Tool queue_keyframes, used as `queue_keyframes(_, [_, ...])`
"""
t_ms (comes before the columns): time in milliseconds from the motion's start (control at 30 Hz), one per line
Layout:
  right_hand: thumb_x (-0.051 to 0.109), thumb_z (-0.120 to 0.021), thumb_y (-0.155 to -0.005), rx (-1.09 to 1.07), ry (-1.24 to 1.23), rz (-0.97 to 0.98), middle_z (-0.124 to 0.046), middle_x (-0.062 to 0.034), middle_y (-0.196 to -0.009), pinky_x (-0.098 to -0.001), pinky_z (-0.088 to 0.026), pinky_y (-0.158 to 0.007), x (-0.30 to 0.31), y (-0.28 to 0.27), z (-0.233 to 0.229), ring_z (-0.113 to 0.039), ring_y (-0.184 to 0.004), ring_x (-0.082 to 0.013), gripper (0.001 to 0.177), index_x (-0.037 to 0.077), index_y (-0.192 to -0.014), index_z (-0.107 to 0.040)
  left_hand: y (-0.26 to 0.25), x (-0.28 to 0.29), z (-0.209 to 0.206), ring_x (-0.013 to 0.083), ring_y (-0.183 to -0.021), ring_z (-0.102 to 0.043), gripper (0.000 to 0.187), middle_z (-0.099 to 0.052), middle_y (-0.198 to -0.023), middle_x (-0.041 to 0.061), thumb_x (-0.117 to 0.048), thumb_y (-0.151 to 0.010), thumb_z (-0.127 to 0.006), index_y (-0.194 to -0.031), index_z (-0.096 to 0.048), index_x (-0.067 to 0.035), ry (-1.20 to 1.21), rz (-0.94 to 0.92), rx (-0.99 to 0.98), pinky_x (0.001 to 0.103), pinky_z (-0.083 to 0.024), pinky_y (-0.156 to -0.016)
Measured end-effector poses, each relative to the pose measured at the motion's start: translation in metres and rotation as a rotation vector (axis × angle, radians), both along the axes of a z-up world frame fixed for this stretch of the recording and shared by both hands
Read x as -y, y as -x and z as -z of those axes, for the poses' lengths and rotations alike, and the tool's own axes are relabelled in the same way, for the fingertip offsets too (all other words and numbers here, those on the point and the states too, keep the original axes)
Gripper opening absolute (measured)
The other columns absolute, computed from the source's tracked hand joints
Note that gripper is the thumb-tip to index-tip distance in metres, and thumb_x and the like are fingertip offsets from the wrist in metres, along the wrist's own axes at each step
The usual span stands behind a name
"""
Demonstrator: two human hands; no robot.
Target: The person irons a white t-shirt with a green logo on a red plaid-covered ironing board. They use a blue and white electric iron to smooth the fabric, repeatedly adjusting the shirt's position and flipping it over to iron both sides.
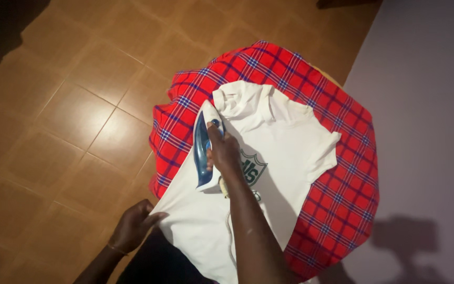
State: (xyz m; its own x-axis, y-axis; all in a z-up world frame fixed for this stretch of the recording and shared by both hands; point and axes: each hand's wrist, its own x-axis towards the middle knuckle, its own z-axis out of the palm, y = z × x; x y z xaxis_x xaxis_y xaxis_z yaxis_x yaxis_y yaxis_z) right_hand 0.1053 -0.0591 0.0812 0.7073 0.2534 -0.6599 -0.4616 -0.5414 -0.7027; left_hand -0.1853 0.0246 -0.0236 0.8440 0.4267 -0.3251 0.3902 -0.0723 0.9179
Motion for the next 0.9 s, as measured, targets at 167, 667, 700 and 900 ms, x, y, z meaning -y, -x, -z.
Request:
queue_keyframes(167, [0.058, -0.065, -0.088, -0.149, 0.023, -0.110, -0.061, -0.0089, -0.057, -0.0342, -0.049, -0.037, 0.019, 0.060, 0.013, -0.059, -0.038, -0.0199, 0.064, -0.002, -0.111, -0.068, 0.025, 0.006, 0.003, 0.0196, -0.058, -0.055, 0.032, -0.062, -0.063, 0.011, -0.026, -0.091, -0.078, -0.080, -0.062, 0.000, 0.171, -0.182, -0.380, 0.038, -0.048, -0.054])
queue_keyframes(667, [0.062, -0.060, -0.093, 0.022, 0.206, 0.048, -0.060, -0.0054, -0.059, -0.0293, -0.045, -0.035, 0.106, -0.008, 0.010, -0.054, -0.041, -0.0143, 0.064, 0.003, -0.116, -0.070, -0.075, 0.022, -0.018, 0.0384, -0.083, -0.066, 0.024, -0.070, -0.087, 0.017, -0.024, -0.079, -0.082, -0.092, -0.069, -0.007, -0.603, -0.131, -0.046, 0.049, -0.052, -0.073])
queue_keyframes(700, [0.060, -0.062, -0.094, 0.021, 0.129, 0.084, -0.059, -0.0059, -0.060, -0.0304, -0.046, -0.035, 0.115, -0.018, 0.007, -0.054, -0.041, -0.0153, 0.065, -0.001, -0.114, -0.069, -0.077, 0.019, -0.016, 0.0366, -0.082, -0.067, 0.022, -0.071, -0.085, 0.016, -0.027, -0.080, -0.083, -0.087, -0.071, -0.009, -0.565, -0.108, -0.121, 0.048, -0.052, -0.073])
queue_keyframes(900, [0.052, -0.069, -0.083, -0.118, -0.022, -0.055, -0.063, -0.0075, -0.058, -0.0343, -0.048, -0.035, 0.129, 0.019, 0.013, -0.058, -0.039, -0.0203, 0.060, 0.006, -0.121, -0.064, -0.074, 0.015, -0.018, 0.0394, -0.083, -0.071, 0.020, -0.073, -0.087, 0.017, -0.025, -0.092, -0.071, -0.101, -0.069, -0.008, -0.421, -0.175, -0.192, 0.049, -0.055, -0.071])
